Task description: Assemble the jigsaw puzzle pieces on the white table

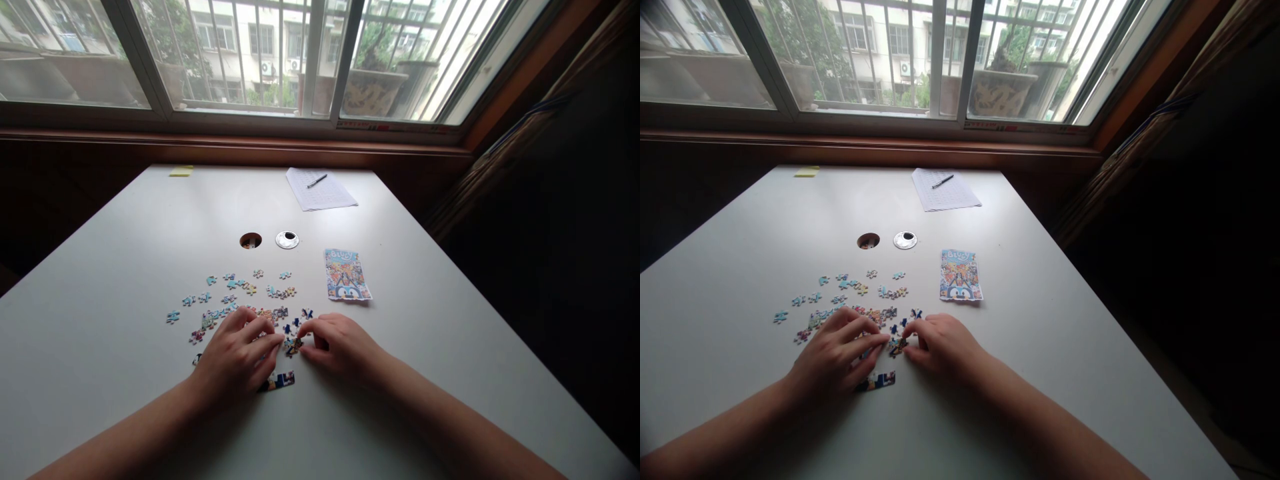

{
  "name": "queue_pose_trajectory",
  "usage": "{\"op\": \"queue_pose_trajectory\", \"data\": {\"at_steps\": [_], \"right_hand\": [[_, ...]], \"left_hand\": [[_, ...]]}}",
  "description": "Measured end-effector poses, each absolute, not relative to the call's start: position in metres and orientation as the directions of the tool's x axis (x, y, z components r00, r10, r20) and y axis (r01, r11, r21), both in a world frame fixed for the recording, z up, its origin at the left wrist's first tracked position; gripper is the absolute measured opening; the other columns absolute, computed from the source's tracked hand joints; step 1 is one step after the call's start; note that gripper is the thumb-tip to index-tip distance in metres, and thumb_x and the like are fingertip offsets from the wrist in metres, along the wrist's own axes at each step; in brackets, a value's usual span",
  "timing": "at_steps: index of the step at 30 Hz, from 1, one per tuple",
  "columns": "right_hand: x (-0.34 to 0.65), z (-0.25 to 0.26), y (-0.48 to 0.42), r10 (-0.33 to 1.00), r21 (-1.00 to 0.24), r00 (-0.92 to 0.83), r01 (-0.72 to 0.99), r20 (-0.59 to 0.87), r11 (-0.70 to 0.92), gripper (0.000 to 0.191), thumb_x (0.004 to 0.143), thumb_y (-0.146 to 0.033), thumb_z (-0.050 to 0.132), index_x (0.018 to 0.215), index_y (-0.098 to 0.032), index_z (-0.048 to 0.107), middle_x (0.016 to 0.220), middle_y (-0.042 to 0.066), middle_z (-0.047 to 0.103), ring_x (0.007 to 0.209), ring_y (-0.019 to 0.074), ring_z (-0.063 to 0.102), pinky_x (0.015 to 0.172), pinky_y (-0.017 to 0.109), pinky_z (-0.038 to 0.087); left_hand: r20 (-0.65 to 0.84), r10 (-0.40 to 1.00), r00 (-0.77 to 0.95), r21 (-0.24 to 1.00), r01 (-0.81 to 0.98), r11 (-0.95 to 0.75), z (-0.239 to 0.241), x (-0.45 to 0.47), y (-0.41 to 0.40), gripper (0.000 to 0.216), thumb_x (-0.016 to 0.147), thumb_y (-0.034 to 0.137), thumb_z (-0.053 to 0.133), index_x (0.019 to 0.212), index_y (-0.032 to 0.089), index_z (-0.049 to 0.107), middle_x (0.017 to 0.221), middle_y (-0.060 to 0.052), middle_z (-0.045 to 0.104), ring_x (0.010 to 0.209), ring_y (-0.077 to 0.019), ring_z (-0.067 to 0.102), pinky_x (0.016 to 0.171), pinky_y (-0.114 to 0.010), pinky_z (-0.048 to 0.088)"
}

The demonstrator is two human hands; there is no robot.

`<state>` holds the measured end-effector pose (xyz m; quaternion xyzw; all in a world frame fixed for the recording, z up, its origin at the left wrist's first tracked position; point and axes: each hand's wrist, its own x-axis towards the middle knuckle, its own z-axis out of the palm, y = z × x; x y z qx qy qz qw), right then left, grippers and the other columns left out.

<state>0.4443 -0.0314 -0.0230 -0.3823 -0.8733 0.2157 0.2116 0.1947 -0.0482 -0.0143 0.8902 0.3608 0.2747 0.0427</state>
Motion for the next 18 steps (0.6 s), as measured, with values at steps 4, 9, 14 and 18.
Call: {"op": "queue_pose_trajectory", "data": {"at_steps": [4, 9, 14, 18], "right_hand": [[0.4439, -0.0231, -0.0311, 0.76, -0.543, -0.617, 0.575, 0.204, 0.612, 0.017, 0.083, -0.017, 0.071, 0.1, -0.02, 0.07, 0.068, -0.002, 0.068, 0.063, 0.0148, 0.059, 0.071, 0.027, 0.044], [0.4439, -0.0231, -0.0309, 0.752, -0.541, -0.623, 0.565, 0.216, 0.623, 0.017, 0.084, -0.017, 0.07, 0.101, -0.02, 0.07, 0.068, -0.002, 0.068, 0.062, 0.0146, 0.06, 0.073, 0.028, 0.045], [0.4438, -0.024, -0.031, 0.744, -0.538, -0.629, 0.556, 0.226, 0.633, 0.018, 0.084, -0.018, 0.07, 0.102, -0.02, 0.069, 0.068, -0.002, 0.069, 0.062, 0.0148, 0.06, 0.074, 0.028, 0.046], [0.4433, -0.024, -0.0308, 0.745, -0.54, -0.624, 0.553, 0.236, 0.635, 0.018, 0.083, -0.016, 0.071, 0.101, -0.02, 0.069, 0.068, -0.002, 0.069, 0.062, 0.015, 0.06, 0.073, 0.028, 0.046]], "left_hand": [[0.466, 0.661, 0.588, 0.268, 0.618, -0.739, -0.0135, 0.1952, -0.0481, 0.021, 0.09, 0.016, 0.064, 0.107, 0.025, 0.073, 0.094, -0.003, 0.068, 0.091, -0.0214, 0.051, 0.089, -0.039, 0.046], [0.483, 0.654, 0.582, 0.258, 0.619, -0.741, -0.0121, 0.1963, -0.0486, 0.018, 0.091, 0.02, 0.064, 0.106, 0.025, 0.073, 0.092, -0.003, 0.068, 0.09, -0.0204, 0.053, 0.089, -0.038, 0.047], [0.487, 0.643, 0.591, 0.243, 0.616, -0.749, -0.0123, 0.1979, -0.0479, 0.02, 0.092, 0.022, 0.065, 0.11, 0.023, 0.072, 0.095, -0.004, 0.069, 0.091, -0.021, 0.054, 0.088, -0.039, 0.046], [0.464, 0.646, 0.606, 0.239, 0.617, -0.75, -0.0136, 0.198, -0.0482, 0.02, 0.093, 0.021, 0.065, 0.113, 0.023, 0.07, 0.097, -0.004, 0.069, 0.092, -0.0212, 0.053, 0.089, -0.039, 0.046]]}}
